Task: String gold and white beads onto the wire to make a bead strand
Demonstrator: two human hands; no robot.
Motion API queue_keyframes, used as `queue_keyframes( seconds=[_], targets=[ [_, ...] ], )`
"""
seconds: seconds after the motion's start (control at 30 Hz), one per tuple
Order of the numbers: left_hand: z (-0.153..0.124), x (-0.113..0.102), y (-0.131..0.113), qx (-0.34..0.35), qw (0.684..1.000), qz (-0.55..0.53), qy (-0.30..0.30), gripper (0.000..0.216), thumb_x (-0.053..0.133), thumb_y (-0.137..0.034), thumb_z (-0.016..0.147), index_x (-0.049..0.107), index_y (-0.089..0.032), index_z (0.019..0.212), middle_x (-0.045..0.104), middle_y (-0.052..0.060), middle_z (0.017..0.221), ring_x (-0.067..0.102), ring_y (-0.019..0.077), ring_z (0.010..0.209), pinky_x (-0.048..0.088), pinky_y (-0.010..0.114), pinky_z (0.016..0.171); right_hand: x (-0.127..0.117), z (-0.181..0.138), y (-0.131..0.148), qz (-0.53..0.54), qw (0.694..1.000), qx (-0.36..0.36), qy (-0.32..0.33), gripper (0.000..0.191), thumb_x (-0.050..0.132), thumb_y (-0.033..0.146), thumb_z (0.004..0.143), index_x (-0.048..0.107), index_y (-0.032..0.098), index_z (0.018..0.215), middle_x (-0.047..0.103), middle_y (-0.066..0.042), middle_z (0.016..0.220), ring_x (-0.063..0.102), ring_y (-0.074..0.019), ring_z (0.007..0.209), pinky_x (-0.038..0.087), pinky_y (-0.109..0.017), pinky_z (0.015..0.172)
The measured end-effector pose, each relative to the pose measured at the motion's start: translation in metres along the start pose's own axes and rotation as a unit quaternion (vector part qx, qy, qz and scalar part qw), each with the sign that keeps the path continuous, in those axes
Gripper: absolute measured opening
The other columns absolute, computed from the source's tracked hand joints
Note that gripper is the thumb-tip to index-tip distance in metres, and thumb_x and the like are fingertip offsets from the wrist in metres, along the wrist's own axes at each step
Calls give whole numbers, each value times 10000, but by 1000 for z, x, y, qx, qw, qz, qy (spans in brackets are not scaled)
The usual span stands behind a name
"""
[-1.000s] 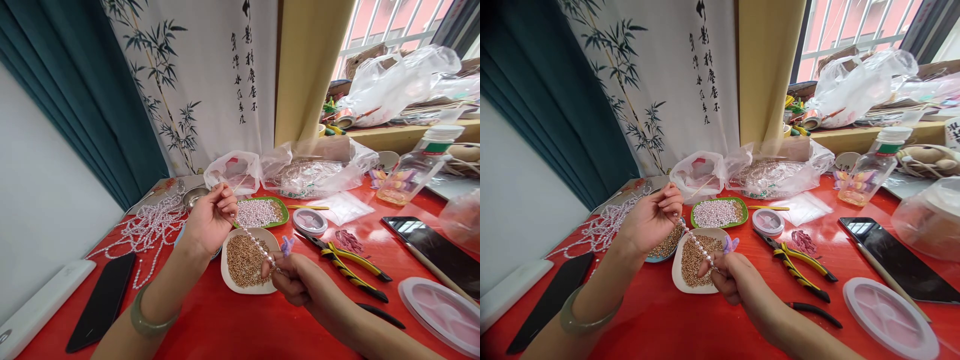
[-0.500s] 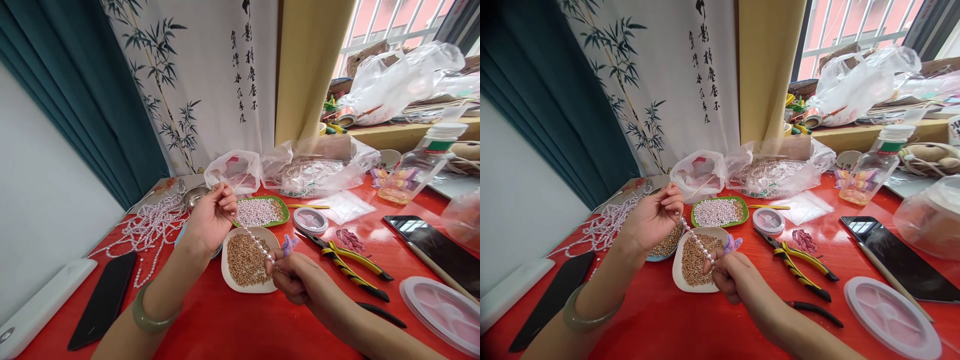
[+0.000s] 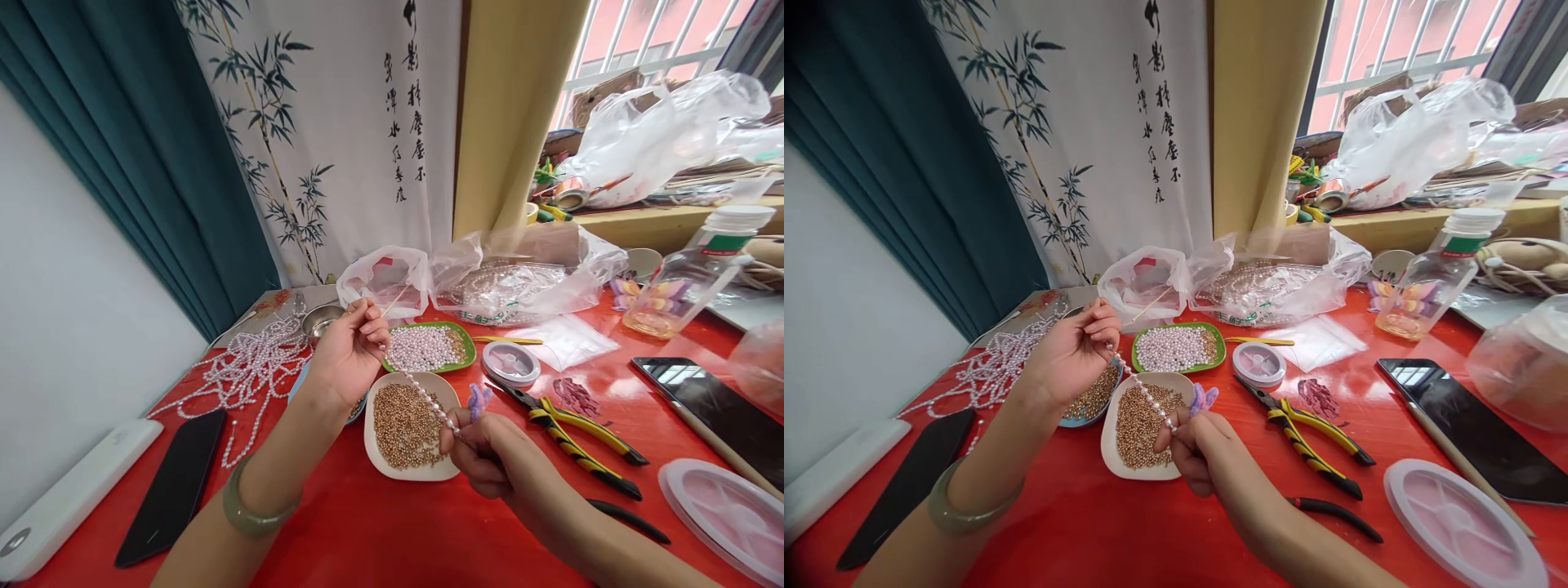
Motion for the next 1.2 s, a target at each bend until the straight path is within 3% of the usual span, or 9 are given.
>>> queue_keyframes(
  seconds=[0.2,0.37,0.57,0.77,0.93,1.1,1.2],
  targets=[
    [-1,1,1,-2,1000,3,-2,275,284,-60,863,423,-133,638,395,-19,522,320,26,382,303,105,368,-2,0,-1,-30,999,-18,-19,206,331,216,725,403,192,533,215,83,404,120,-83,408,118,-270,420],
    [1,1,5,-8,1000,10,-4,271,300,-68,865,416,-135,630,377,-25,521,311,23,383,294,103,363,-2,1,-1,-42,998,-44,24,189,307,169,698,385,190,527,382,29,438,279,-95,432,187,-268,448],
    [2,-1,6,-1,1000,13,-5,262,304,-75,868,416,-135,639,363,-28,529,307,20,382,291,103,361,-6,1,2,-46,998,-28,-12,160,351,165,685,491,160,609,167,79,480,97,-89,442,80,-270,429],
    [2,-1,6,-5,1000,20,2,268,295,-79,872,415,-129,637,374,-27,520,313,20,379,296,102,359,-5,-1,6,-91,993,-45,-59,331,356,313,796,532,154,565,176,80,440,117,-87,425,99,-276,430],
    [1,-1,9,-13,1000,20,0,257,291,-74,872,409,-128,650,385,-23,527,327,20,384,293,101,360,-7,2,2,-51,997,-37,-38,236,349,211,705,476,165,511,195,86,384,109,-77,395,109,-268,430],
    [1,-2,14,-27,999,28,-4,238,303,-85,872,413,-123,665,393,-18,536,323,20,391,296,100,362,-5,4,-3,21,1000,-15,7,173,324,174,641,425,177,500,484,-10,435,341,-94,425,208,-254,457],
    [2,-1,14,-27,999,29,-1,249,293,-78,872,410,-125,658,392,-18,534,321,20,390,295,96,362,-4,5,-2,53,999,-3,7,129,352,146,609,429,166,507,387,26,466,246,-76,422,142,-244,421]
  ],
)
Point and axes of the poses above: each hand's wrist, its own z-axis towards the middle knuckle, its own x-axis out of the palm, y = z × x, the point moved 3 cm from there along z, towards the middle knuckle
